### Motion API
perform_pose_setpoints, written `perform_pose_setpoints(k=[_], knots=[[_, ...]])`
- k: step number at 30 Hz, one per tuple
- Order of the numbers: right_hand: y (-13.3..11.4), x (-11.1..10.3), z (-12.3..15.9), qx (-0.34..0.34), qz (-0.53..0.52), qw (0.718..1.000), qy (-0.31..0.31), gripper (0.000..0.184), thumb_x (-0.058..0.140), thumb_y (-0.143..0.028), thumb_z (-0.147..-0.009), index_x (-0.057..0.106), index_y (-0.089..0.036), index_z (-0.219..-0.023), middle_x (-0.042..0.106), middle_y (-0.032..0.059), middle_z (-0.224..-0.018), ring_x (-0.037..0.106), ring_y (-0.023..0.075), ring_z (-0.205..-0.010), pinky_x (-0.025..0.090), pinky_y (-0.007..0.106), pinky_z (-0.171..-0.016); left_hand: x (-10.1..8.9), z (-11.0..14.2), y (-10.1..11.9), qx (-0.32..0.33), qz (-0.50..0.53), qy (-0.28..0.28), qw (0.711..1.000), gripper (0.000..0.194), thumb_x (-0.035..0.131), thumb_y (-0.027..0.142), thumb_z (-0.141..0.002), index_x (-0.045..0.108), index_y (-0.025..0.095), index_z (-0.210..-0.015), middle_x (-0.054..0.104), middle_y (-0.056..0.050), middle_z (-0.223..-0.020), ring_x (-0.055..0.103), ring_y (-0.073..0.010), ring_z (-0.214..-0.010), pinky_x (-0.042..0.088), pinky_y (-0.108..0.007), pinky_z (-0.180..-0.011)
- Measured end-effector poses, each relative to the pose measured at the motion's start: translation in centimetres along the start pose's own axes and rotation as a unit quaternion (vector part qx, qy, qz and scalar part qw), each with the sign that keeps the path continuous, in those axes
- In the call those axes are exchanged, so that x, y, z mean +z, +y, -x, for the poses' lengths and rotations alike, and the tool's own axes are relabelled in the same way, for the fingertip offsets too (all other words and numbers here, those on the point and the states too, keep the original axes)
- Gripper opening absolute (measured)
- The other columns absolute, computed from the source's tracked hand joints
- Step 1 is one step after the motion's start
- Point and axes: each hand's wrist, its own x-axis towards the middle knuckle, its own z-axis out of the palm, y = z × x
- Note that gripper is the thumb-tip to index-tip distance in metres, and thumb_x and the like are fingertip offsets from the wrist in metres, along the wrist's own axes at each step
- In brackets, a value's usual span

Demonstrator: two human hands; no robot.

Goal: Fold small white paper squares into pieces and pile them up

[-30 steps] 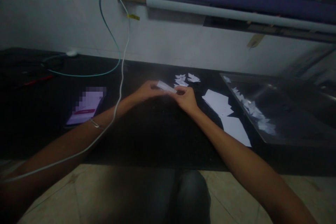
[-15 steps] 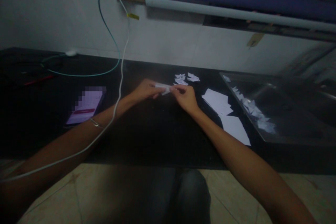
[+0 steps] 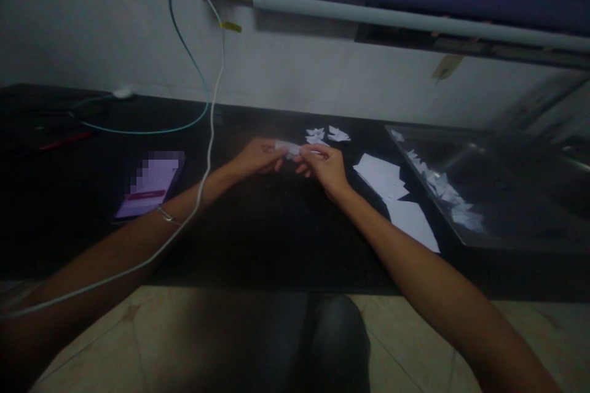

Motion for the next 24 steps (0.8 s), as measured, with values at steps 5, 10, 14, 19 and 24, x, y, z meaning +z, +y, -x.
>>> perform_pose_setpoints(k=[5, 10, 14, 19, 24], knots=[[0.4, -0.2, -0.2, -0.004, -0.003, 1.000, 0.011, 0.028, 0.077, -0.045, -0.078, 0.074, -0.022, -0.095, 0.079, 0.0086, -0.096, 0.072, 0.0191, -0.074, 0.058, 0.035, -0.064, 0.2, -0.1, 0.0, -0.033, 0.062, 0.036, 0.997, 0.037, 0.073, 0.045, -0.084, 0.073, 0.021, -0.112, 0.074, -0.006, -0.081, 0.056, -0.0084, -0.047, 0.028, -0.025, -0.043], [0.5, -0.3, -0.2, -0.005, -0.024, 1.000, 0.011, 0.031, 0.081, -0.047, -0.076, 0.075, -0.023, -0.096, 0.078, 0.0076, -0.099, 0.073, 0.0191, -0.080, 0.063, 0.037, -0.074, 0.0, 0.0, -0.2, -0.051, 0.062, 0.055, 0.995, 0.044, 0.076, 0.047, -0.081, 0.077, 0.019, -0.115, 0.076, -0.008, -0.083, 0.050, -0.0069, -0.044, 0.029, -0.027, -0.042], [0.6, -0.3, -0.2, -0.009, -0.051, 0.999, 0.014, 0.032, 0.085, -0.046, -0.072, 0.075, -0.023, -0.092, 0.077, 0.0068, -0.097, 0.072, 0.0178, -0.080, 0.063, 0.037, -0.077, -0.1, 0.0, -0.6, -0.055, 0.046, 0.066, 0.995, 0.049, 0.076, 0.047, -0.082, 0.077, 0.018, -0.122, 0.075, -0.007, -0.077, 0.044, -0.0062, -0.040, 0.025, -0.029, -0.041], [0.7, -0.3, -0.3, -0.012, -0.028, 0.999, 0.024, 0.037, 0.085, -0.051, -0.070, 0.073, -0.023, -0.091, 0.075, 0.0067, -0.092, 0.073, 0.0215, -0.085, 0.063, 0.040, -0.079, 0.1, 0.1, 0.0, -0.048, 0.058, 0.071, 0.995, 0.041, 0.078, 0.041, -0.080, 0.078, 0.016, -0.113, 0.076, -0.010, -0.087, 0.065, -0.0122, -0.059, 0.036, -0.026, -0.046], [1.0, -0.3, -0.5, -0.020, -0.014, 1.000, 0.019, 0.034, 0.081, -0.051, -0.073, 0.069, -0.024, -0.091, 0.072, 0.0054, -0.088, 0.072, 0.0217, -0.085, 0.063, 0.039, -0.074, 0.2, 0.2, 0.6, -0.049, 0.064, 0.081, 0.993, 0.035, 0.079, 0.041, -0.080, 0.080, 0.015, -0.103, 0.076, -0.009, -0.081, 0.065, -0.0122, -0.065, 0.040, -0.023, -0.048]])
